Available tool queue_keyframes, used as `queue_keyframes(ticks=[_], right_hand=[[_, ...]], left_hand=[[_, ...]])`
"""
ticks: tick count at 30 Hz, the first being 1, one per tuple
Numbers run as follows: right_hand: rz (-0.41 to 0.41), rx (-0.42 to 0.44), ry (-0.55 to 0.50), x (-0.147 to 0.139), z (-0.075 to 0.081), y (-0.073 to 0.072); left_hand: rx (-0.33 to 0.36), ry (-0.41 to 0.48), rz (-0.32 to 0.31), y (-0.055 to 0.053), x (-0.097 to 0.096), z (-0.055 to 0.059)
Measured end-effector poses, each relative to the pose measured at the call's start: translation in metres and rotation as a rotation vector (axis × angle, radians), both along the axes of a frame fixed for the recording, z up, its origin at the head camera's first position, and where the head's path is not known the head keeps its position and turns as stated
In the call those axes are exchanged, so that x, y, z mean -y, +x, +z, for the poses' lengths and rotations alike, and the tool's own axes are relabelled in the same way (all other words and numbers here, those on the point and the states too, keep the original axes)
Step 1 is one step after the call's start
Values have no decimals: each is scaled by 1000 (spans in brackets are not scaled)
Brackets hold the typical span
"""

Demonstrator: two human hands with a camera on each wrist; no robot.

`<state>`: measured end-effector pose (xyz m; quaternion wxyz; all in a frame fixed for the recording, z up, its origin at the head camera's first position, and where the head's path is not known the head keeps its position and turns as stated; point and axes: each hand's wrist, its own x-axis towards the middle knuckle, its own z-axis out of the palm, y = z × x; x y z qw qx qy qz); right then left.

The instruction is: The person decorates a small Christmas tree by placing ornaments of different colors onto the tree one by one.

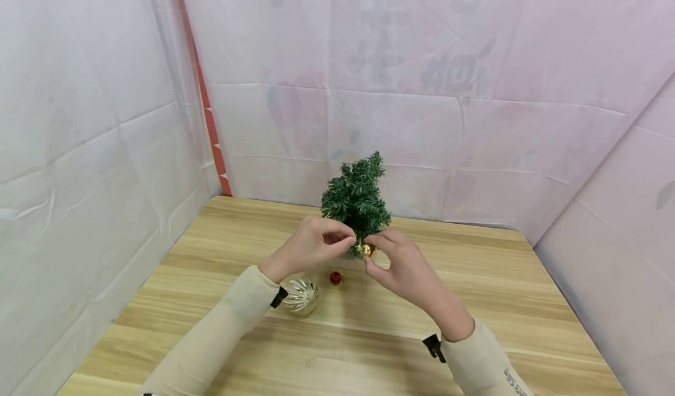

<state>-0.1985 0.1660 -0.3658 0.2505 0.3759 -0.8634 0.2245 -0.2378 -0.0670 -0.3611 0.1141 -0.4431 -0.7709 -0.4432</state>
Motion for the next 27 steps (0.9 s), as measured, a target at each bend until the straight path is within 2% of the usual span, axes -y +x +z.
queue_keyframes(ticks=[5, 19, 27], right_hand=[[-1, 29, 13, 1, -1, 1], [23, 42, 5, -1, -6, 1], [17, 58, 16, -1, -7, 3]], left_hand=[[-34, 14, 1, -1, -1, 1], [-41, 31, -38, 0, -7, 3], [-59, 38, -36, 0, -9, 3]])
